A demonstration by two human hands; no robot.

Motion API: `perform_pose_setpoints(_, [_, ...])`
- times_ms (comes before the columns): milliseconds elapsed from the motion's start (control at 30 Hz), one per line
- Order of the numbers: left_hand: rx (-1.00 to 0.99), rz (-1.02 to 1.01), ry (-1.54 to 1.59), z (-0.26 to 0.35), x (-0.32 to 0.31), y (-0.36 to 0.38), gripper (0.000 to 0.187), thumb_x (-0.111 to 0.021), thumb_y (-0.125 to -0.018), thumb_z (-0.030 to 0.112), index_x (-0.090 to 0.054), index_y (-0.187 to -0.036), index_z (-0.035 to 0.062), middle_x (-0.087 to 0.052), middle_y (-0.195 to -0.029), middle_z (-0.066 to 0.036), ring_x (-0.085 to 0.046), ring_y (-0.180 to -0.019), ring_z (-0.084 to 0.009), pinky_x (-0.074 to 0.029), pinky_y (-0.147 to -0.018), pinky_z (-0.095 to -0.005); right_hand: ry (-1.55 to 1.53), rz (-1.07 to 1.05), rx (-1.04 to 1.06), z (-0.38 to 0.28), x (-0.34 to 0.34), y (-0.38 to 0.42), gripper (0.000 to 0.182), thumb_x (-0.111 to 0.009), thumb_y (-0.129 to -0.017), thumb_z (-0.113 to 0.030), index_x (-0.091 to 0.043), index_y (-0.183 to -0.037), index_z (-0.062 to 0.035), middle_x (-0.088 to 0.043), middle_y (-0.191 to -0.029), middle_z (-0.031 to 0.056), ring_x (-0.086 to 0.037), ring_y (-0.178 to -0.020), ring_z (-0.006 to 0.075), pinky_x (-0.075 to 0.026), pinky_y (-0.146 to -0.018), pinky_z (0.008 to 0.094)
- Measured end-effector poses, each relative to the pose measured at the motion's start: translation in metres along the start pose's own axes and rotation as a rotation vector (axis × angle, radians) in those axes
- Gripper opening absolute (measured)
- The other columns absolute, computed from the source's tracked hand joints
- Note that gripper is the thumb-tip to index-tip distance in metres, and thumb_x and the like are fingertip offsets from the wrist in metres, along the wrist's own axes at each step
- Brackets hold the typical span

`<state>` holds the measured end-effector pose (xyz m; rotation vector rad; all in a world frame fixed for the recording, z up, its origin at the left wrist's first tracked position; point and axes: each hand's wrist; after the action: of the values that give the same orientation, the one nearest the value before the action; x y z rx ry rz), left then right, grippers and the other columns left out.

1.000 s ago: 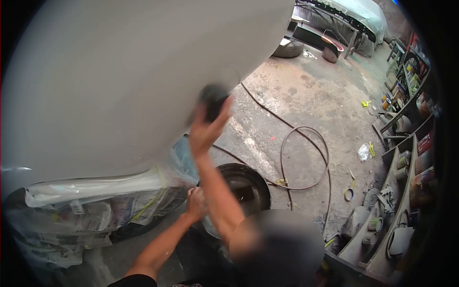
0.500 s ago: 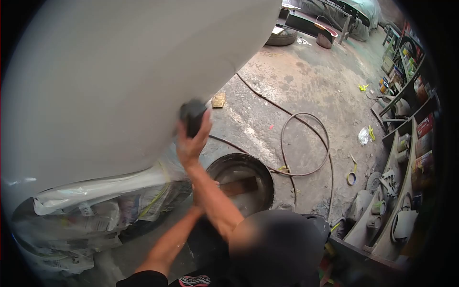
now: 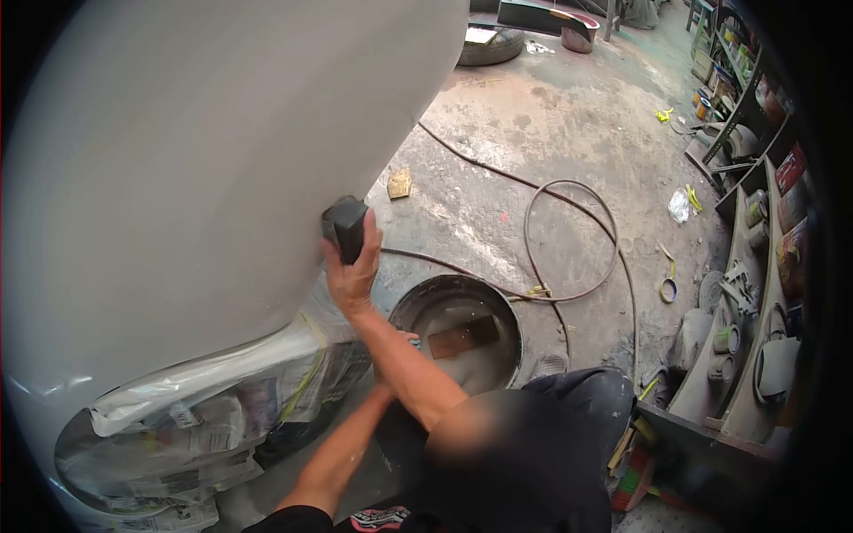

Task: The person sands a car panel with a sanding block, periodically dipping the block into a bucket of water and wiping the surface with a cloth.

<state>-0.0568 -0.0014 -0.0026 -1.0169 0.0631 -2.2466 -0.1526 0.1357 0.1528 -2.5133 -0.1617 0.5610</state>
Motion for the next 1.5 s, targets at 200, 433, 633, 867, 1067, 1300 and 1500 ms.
perform_pose_setpoints(200, [0.071, -0.087, -0.360, 0.032, 0.014, -0.015, 0.021, -0.073, -0.082, 0.010, -0.069, -0.102, 0.0097, -0.067, -0.106, -0.007, -0.060, -0.108, -0.0279, -0.039, -0.096, -0.0423, -0.118, 0.171, -0.231, 0.067, 0.014, -0.197, 0.077, -0.070, -0.099, -0.036, -0.031, -0.155, 0.0007, -0.056, -0.137, 0.0242, -0.058, -0.122, 0.0327, -0.047, -0.105, 0.0417])
perform_pose_setpoints(433, [0.301, 0.053, 0.295, -0.046, -0.022, 0.027, 0.027, -0.073, -0.078, 0.009, -0.071, -0.104, 0.0161, -0.068, -0.103, -0.003, -0.061, -0.109, -0.0246, -0.037, -0.098, -0.0424, 0.013, -0.013, 0.233, -0.028, -0.007, -0.006, 0.078, -0.082, -0.084, -0.016, -0.042, -0.151, -0.0036, -0.054, -0.145, 0.0261, -0.062, -0.115, 0.0427, -0.051, -0.098, 0.0503])
perform_pose_setpoints(633, [0.069, -0.046, -0.350, 0.021, 0.009, -0.011, 0.026, -0.074, -0.078, 0.009, -0.070, -0.102, 0.0173, -0.067, -0.102, -0.002, -0.061, -0.108, -0.0241, -0.036, -0.096, -0.0420, 0.094, 0.122, 0.101, 0.004, 0.006, -0.210, 0.069, -0.070, -0.098, -0.025, -0.036, -0.152, 0.0004, -0.058, -0.137, 0.0249, -0.060, -0.122, 0.0370, -0.051, -0.101, 0.0439])
perform_pose_setpoints(867, [0.000, 0.006, -0.288, 0.014, 0.007, -0.001, 0.022, -0.071, -0.082, 0.017, -0.069, -0.104, 0.0123, -0.066, -0.101, -0.003, -0.059, -0.110, -0.0247, -0.036, -0.096, -0.0429, 0.140, -0.041, 0.390, -0.053, -0.009, -0.033, 0.084, -0.081, -0.081, -0.014, -0.039, -0.154, -0.0071, -0.057, -0.135, 0.0252, -0.059, -0.120, 0.0446, -0.049, -0.102, 0.0539])
perform_pose_setpoints(1067, [0.022, -0.007, -0.376, 0.025, 0.007, -0.011, 0.020, -0.070, -0.082, 0.017, -0.068, -0.101, 0.0120, -0.065, -0.101, -0.003, -0.059, -0.108, -0.0248, -0.037, -0.095, -0.0424, 0.184, 0.040, 0.401, -0.038, -0.009, -0.135, 0.076, -0.079, -0.090, -0.021, -0.038, -0.151, -0.0021, -0.055, -0.138, 0.0276, -0.062, -0.115, 0.0409, -0.052, -0.096, 0.0492])
perform_pose_setpoints(1300, [-0.055, -0.049, -0.337, 0.015, 0.010, -0.015, 0.031, -0.074, -0.077, 0.015, -0.068, -0.107, 0.0139, -0.066, -0.103, -0.004, -0.059, -0.107, -0.0264, -0.038, -0.094, -0.0431, 0.155, 0.003, 0.454, -0.071, -0.023, -0.043, 0.076, -0.079, -0.086, -0.015, -0.043, -0.153, -0.0098, -0.061, -0.125, 0.0216, -0.063, -0.106, 0.0439, -0.052, -0.096, 0.0509])
perform_pose_setpoints(1500, [0.067, 0.061, -0.332, 0.018, 0.004, -0.005, 0.033, -0.075, -0.078, 0.019, -0.066, -0.109, 0.0117, -0.066, -0.109, -0.006, -0.058, -0.113, -0.0273, -0.038, -0.096, -0.0447, 0.151, -0.128, 0.666, -0.069, -0.005, -0.059, 0.077, -0.081, -0.081, -0.020, -0.048, -0.150, -0.0094, -0.064, -0.121, 0.0176, -0.063, -0.098, 0.0354, -0.049, -0.078, 0.0475])
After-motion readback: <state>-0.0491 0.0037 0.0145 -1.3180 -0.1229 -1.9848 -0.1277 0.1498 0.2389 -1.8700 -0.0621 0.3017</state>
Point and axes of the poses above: each hand's wrist, its own y-axis away from the middle knuckle, its own x-axis out of the back of the hand, z = x × y
